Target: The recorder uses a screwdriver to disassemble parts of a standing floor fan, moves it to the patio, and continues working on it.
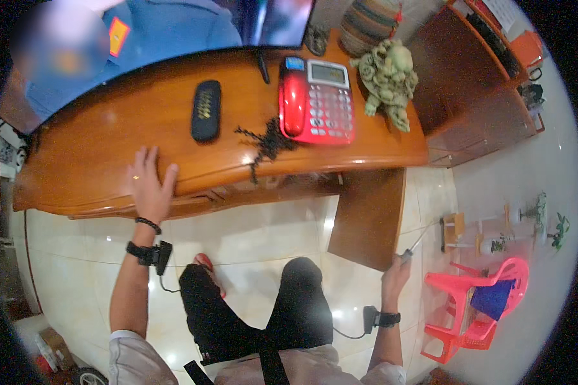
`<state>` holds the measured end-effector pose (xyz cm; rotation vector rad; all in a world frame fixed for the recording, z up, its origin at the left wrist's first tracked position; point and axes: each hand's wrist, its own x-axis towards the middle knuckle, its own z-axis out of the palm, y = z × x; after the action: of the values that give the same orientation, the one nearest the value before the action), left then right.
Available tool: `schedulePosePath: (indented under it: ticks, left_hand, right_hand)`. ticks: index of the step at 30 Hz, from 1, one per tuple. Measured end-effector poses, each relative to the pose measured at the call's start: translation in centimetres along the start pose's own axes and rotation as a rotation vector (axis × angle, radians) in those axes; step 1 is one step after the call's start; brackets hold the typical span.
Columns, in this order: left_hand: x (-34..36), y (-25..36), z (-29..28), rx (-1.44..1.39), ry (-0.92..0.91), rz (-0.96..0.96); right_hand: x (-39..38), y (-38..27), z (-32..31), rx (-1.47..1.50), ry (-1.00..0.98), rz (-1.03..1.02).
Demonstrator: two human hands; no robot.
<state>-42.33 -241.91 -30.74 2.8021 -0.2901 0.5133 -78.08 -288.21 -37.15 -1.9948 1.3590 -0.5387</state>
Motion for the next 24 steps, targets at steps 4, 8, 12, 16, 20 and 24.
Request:
schedulePosePath:
  ticks: [4,8,12,16,20,24]
  left_hand:
    - [-0.8,-2.3,-0.6,-0.101,-0.112,0.04]
    - [-1.0,-4.2,-4.0,-0.21,-0.233,0.082]
    - [-3.5,-7.1,-9.1,-0.468,-0.358,-0.022]
    - [-10.8,-10.8,-14.1,-0.486,-0.338,-0.294]
    - [-20.1,-13.0,-17.7,-0.405,-0.364,-0.588]
    - [-27.4,-10.1,-19.9,-0.37,-0.412,-0.822]
  right_hand:
    - [-4.9,-8.4,5.4,0.377,-0.278,0.24]
    - [-6.1,-13.6,12.2,0.707,-0.408,0.271]
    - [-5.5,-14.5,15.3,0.716,-0.329,0.343]
    - [-3.7,-13.4,15.4,0.988,-0.447,0.526]
    - [-3.5,-16.0,17.5,0.972,-0.521,0.503]
    - [-2.3,-17.0,19.2,1.179,-0.542,0.521]
